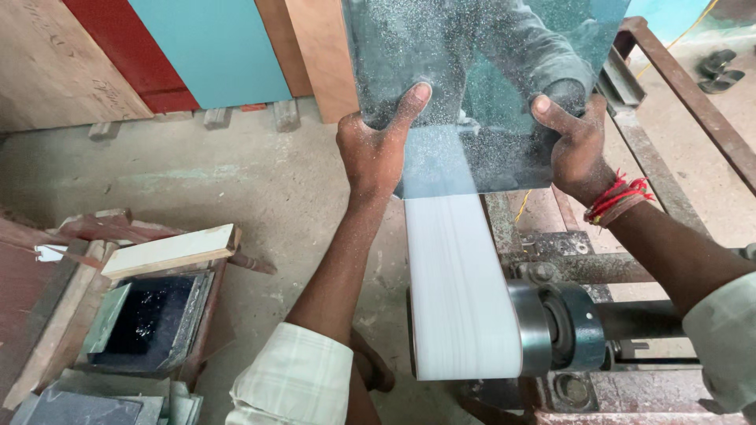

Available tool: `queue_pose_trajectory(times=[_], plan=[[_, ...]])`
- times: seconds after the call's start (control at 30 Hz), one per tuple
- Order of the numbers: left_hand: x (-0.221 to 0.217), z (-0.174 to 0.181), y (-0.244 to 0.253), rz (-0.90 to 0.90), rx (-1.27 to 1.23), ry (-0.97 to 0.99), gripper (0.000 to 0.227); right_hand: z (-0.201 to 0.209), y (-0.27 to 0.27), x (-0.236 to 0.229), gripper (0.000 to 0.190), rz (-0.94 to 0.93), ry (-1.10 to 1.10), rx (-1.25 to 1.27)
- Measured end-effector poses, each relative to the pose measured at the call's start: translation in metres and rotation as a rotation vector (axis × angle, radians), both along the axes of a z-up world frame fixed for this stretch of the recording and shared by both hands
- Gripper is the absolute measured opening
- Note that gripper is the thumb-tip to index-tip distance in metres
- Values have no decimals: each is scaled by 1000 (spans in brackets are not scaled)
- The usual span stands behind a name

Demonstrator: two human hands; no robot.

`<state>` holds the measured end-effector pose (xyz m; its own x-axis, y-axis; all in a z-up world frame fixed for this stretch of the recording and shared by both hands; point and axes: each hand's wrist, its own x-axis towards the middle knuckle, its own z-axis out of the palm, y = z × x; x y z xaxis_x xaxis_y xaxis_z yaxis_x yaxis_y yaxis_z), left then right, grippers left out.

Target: The person holds a rectangular glass pane with both hands and presses its edge against a rotating grinding belt to smooth the surface. They rotate the glass to grind different edges and flip it over to work on the other side.

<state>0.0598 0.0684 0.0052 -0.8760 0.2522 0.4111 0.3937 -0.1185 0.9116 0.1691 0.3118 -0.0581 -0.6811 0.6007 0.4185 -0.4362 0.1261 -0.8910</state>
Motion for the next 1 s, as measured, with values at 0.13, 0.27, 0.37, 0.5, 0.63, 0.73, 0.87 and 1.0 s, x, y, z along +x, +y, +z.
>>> queue_pose_trajectory(times=[0.13,0.27,0.37,0.5,0.63,0.73,0.87,1.0], plan=[[-5,-1,2,7,16,-60,41,6,4,-7,68,159,36,1],[-11,-5,-4,-16,91,-45,42,14,-6,-13,71,128,4,70],[-17,-6,-11,30,70,-53,40,17,-18,-17,70,173,-55,52],[-26,-5,-28,98,-26,-79,40,20,-35,-32,63,181,-51,-68],[-36,-6,-43,137,-63,-77,41,20,-51,-42,45,238,-20,-129],[-41,-6,-55,130,-11,-74,42,23,-65,-46,40,278,-18,-84],[-45,-5,-66,164,50,-12,48,26,-80,-53,40,344,48,-132],[-47,-1,-78,83,94,-64,43,25,-92,-59,44,286,18,-86]])
